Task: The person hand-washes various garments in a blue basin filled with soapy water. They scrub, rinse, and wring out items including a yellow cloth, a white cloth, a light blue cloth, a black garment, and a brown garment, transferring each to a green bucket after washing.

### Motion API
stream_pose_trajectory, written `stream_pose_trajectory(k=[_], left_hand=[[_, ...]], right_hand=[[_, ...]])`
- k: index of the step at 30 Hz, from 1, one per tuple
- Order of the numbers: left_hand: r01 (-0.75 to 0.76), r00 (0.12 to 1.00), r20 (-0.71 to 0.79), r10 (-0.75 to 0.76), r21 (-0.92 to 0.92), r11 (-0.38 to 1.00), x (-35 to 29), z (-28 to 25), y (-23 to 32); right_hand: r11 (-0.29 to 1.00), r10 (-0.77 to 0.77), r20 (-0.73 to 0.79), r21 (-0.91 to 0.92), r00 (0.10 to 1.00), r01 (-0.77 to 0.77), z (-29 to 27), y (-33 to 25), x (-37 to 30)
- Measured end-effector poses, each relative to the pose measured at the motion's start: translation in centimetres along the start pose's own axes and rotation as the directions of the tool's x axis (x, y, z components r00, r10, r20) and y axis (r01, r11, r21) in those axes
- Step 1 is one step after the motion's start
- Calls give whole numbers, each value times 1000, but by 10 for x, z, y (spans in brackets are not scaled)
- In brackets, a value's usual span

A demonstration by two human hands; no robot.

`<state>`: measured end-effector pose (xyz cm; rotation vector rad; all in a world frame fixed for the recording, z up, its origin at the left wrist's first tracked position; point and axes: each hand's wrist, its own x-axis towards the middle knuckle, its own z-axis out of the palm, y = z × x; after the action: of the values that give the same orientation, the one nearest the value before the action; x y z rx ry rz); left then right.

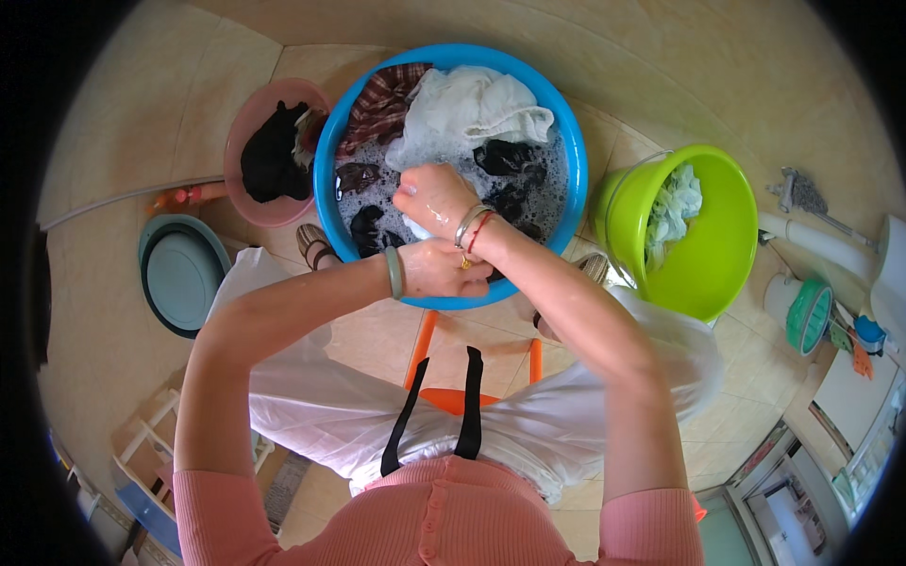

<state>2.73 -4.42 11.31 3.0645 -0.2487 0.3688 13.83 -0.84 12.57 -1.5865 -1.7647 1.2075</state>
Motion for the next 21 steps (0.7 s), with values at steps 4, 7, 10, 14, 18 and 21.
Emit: stream_pose_trajectory(k=[4, 7, 10, 14, 18, 21], left_hand=[[18, 999, 43, -13, -112, 994, -3, 17, -6], [12, 999, -47, -23, -238, 971, -2, 12, -21], [55, 954, -249, -167, -402, 914, 0, -8, -34], [409, 483, -203, -852, -808, 424, 4, -19, -44], [110, -209, 577, -790, -789, -605, -11, -7, -82], [-74, -160, 835, -526, -541, -838, -15, -21, -94]], right_hand=[[986, 163, -70, -11, 984, -164, 11, 28, 7], [914, 356, -41, 225, 933, -339, -4, 48, 10], [620, 479, 123, 654, 869, -434, -28, 74, -5], [110, 476, 140, 970, 868, -217, -41, 89, -36], [9, 518, -20, 1000, 855, 19, -31, 61, -50], [-130, 400, 72, 991, 914, -22, -34, 52, -68]])
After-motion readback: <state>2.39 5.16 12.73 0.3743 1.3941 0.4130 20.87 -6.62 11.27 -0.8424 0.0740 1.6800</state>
